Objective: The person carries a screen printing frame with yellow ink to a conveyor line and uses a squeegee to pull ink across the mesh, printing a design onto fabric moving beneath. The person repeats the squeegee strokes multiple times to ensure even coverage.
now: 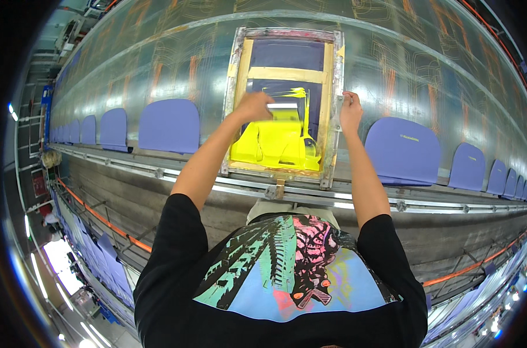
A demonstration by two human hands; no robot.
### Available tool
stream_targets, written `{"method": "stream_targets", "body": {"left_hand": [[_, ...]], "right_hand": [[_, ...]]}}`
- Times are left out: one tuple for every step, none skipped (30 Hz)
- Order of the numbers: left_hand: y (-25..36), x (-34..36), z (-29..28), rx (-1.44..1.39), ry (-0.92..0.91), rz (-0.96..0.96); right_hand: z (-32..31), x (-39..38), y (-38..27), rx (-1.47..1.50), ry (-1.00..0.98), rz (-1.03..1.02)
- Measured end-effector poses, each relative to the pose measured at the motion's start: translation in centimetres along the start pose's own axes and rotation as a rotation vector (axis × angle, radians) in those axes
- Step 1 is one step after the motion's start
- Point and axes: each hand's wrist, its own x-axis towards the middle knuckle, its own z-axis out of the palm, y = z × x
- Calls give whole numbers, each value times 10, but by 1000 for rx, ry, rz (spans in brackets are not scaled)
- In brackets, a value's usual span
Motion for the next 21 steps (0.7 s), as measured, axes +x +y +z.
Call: {"method": "stream_targets", "body": {"left_hand": [[-1, 2, 3, 54, 133, -20], [-3, 5, 7, 108, 266, -41], [-5, 7, 13, 162, 399, -64], [-7, 6, 29, 208, 458, -50], [-5, 2, 43, 215, 538, -13], [-1, -7, 59, 221, 618, 22], [6, -17, 72, 224, 698, 65], [14, -28, 83, 170, 708, 59], [21, -42, 95, 161, 706, 84], [26, -57, 106, 159, 710, 103], [30, -70, 114, 161, 712, 118], [33, -80, 120, 134, 698, 127], [35, -85, 122, 103, 697, 142], [34, -86, 122, 72, 695, 159], [30, -75, 118, 76, 673, 133], [21, -59, 108, 83, 656, 96], [14, -39, 98, 87, 637, 66], [11, -22, 78, 137, 569, 20], [10, -5, 57, 188, 500, -25], [5, 8, 49, 201, 503, -32], [0, 20, 43, 214, 505, -39]], "right_hand": [[2, -3, -3, 7, -7, -8], [3, -5, -5, 19, -18, -11], [3, -8, -7, 4, -45, 12], [2, -11, -14, -10, -79, 34], [0, -13, -14, -27, -104, 60], [-1, -14, -16, -10, -88, 46], [-3, -13, -14, 4, -64, 35], [-5, -13, -11, 19, -44, 23], [-9, -13, -8, 5, -42, 43], [-12, -11, -7, 0, -45, 58], [-13, -8, -4, -2, -51, 74], [-13, -9, 0, 1, -46, 51], [-13, -7, 2, 2, -34, 17], [-13, -4, 4, 3, -19, -16], [-14, -2, 8, 1, -34, 21], [-12, -4, 5, 2, -59, 54], [-11, -3, 1, 1, -78, 87], [-10, -3, 1, 11, -73, 77], [-7, -4, 1, 22, -68, 66], [-4, -3, 0, 34, -68, 53], [-2, -2, -2, 15, -74, 48]]}}
